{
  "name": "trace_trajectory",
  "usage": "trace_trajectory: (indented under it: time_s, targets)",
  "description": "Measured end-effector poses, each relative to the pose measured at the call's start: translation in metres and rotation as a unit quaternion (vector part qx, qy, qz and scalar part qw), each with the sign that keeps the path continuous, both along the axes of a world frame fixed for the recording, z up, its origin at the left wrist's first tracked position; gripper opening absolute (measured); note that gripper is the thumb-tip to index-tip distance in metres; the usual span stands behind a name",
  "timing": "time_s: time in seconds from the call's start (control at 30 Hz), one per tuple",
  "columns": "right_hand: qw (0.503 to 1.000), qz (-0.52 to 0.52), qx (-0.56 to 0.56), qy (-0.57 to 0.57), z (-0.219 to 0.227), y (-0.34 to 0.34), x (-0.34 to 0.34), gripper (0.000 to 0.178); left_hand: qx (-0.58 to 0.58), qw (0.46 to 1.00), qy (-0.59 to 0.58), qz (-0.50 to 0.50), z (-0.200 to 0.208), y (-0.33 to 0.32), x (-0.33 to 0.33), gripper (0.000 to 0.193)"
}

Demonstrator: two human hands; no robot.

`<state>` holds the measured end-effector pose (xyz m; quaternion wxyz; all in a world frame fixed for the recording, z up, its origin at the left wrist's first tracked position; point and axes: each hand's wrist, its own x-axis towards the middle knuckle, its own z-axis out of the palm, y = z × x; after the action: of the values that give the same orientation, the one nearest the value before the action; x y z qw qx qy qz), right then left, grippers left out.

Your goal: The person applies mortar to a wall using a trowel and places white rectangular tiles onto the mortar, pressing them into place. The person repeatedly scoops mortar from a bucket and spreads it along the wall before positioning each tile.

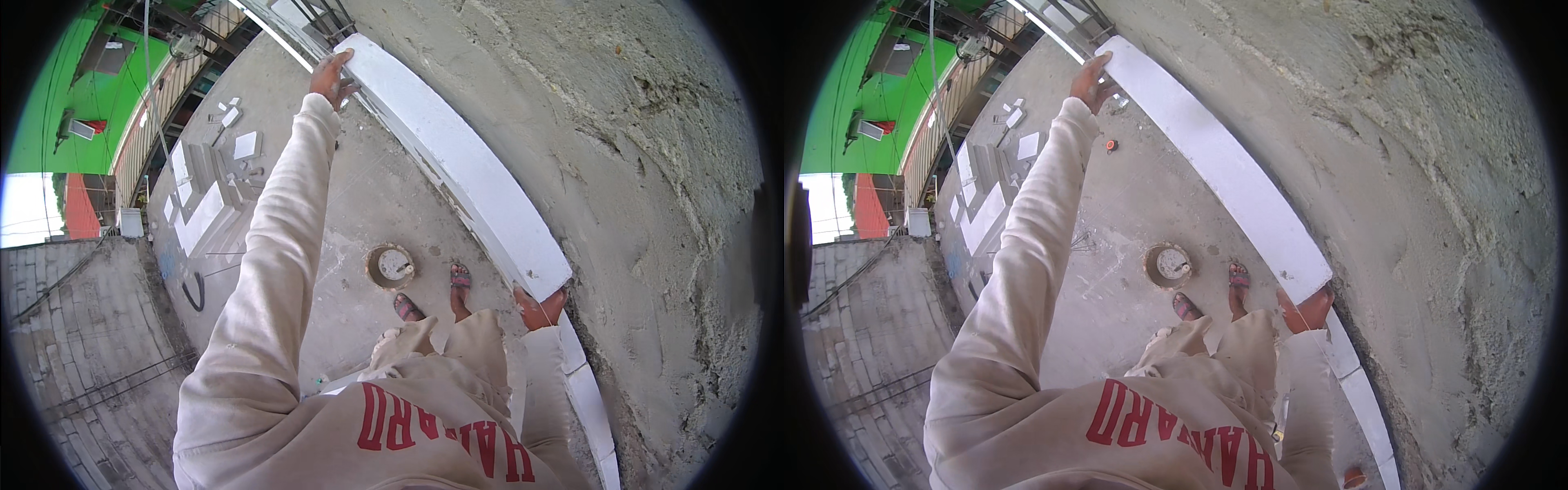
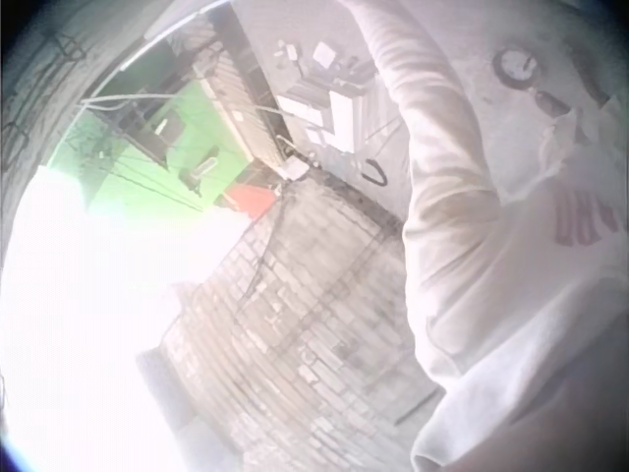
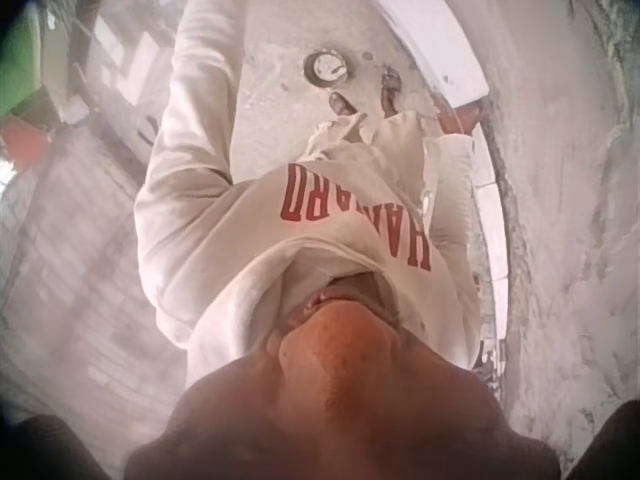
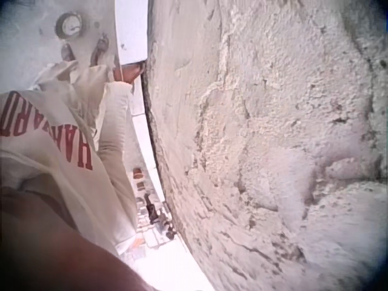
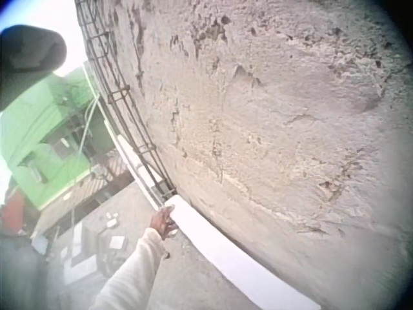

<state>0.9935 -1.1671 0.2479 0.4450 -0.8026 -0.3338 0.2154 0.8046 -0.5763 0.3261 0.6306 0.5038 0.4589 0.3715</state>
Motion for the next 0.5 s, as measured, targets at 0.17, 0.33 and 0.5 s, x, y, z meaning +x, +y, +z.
trace_trajectory:
  time_s: [0.17,0.33,0.5]
  targets:
    - [1.000,0.000,0.013,0.005,0.007,0.005,0.001,0.040,-0.015,1.000,0.000,0.000,-0.001,0.001,-0.001,0.060]
    - [1.000,0.019,-0.003,-0.004,0.020,0.008,0.003,0.042,-0.034,0.999,0.038,-0.017,0.001,0.005,-0.008,0.071]
    - [0.997,0.033,-0.030,-0.061,0.010,-0.015,0.005,0.054,-0.005,0.997,0.033,0.070,0.026,-0.022,-0.012,0.077]
